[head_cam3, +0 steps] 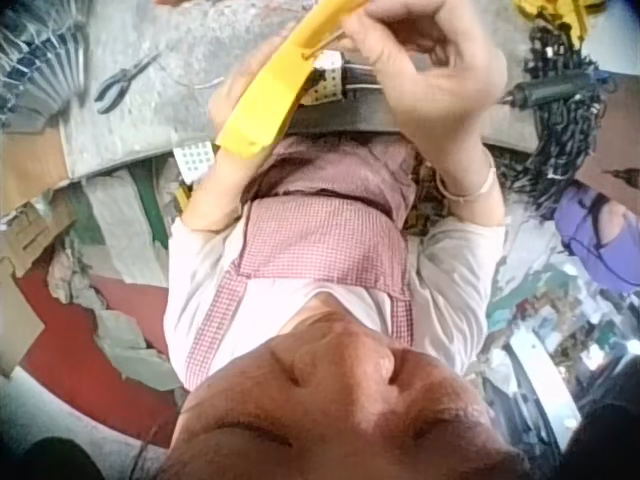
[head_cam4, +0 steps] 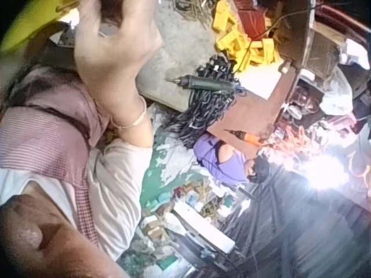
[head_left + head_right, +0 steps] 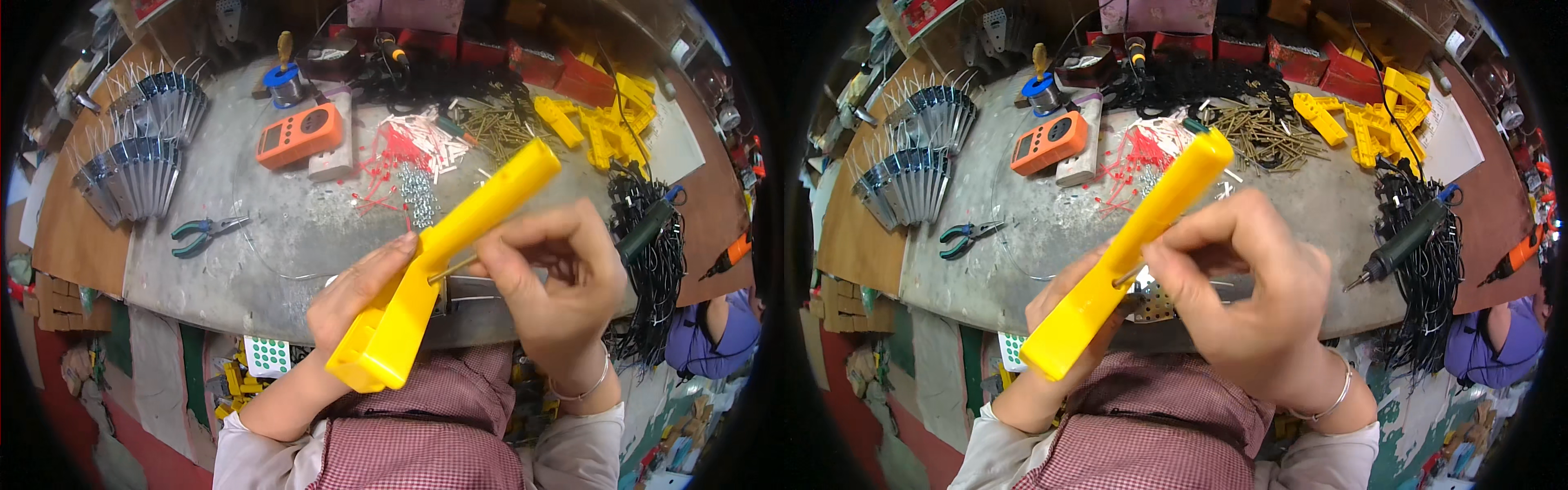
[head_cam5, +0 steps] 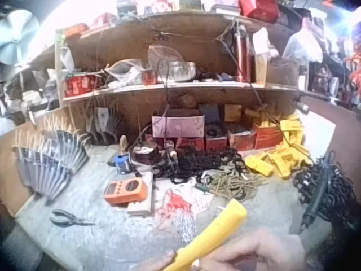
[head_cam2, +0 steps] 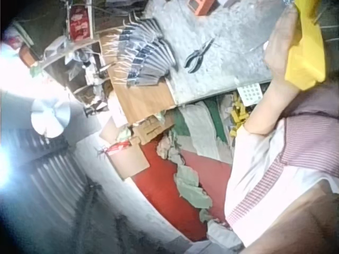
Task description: The person connects wires inside a plastic tool housing using a soldering iron, fits the metal blade assembly to the casing, and drives screws into the tool with a power screwdriver before sorting metal parts.
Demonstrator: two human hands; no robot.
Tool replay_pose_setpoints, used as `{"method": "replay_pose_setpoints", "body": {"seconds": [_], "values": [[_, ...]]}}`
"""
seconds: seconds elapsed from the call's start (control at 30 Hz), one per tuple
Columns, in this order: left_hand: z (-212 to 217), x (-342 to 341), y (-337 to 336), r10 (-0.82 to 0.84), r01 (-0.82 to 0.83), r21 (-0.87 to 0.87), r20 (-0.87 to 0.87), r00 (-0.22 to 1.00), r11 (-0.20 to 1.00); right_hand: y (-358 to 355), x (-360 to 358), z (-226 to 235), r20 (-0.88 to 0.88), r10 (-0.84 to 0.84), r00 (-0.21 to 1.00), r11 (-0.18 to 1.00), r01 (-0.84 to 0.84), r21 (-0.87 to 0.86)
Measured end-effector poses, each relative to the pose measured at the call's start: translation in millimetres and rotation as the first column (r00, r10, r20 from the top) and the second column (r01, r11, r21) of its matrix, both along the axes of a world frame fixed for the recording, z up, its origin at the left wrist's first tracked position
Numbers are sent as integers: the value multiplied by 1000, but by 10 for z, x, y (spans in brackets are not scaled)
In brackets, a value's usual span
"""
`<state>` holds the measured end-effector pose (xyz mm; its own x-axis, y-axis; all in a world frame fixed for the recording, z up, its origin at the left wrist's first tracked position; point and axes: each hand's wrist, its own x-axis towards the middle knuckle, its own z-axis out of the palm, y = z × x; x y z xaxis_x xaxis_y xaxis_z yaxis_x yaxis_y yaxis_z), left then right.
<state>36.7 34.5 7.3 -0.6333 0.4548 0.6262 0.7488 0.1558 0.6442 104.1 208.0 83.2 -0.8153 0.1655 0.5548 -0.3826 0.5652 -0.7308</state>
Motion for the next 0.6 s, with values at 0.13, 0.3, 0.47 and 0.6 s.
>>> {"method": "replay_pose_setpoints", "body": {"seconds": [0.13, 0.3, 0.47, 0.6], "values": [[-11, -142, 67, -6, 15, 45, -192, 981, 999, 25, -37, 11, 173, 86, 981, 964, -38, -262], [282, -269, -17, -187, 182, -229, 0, 982, 956, 256, 56, 50, -121, -20, 993, 794, 89, 601], [337, -338, 57, -414, 432, 181, 734, 538, 883, 307, 12, -17, 39, -82, 996, 595, 18, 803], [87, -413, 53, -233, 316, -390, 247, 941, 865, 568, 204, -171, 296, -231, 927, 617, -95, 781]]}}
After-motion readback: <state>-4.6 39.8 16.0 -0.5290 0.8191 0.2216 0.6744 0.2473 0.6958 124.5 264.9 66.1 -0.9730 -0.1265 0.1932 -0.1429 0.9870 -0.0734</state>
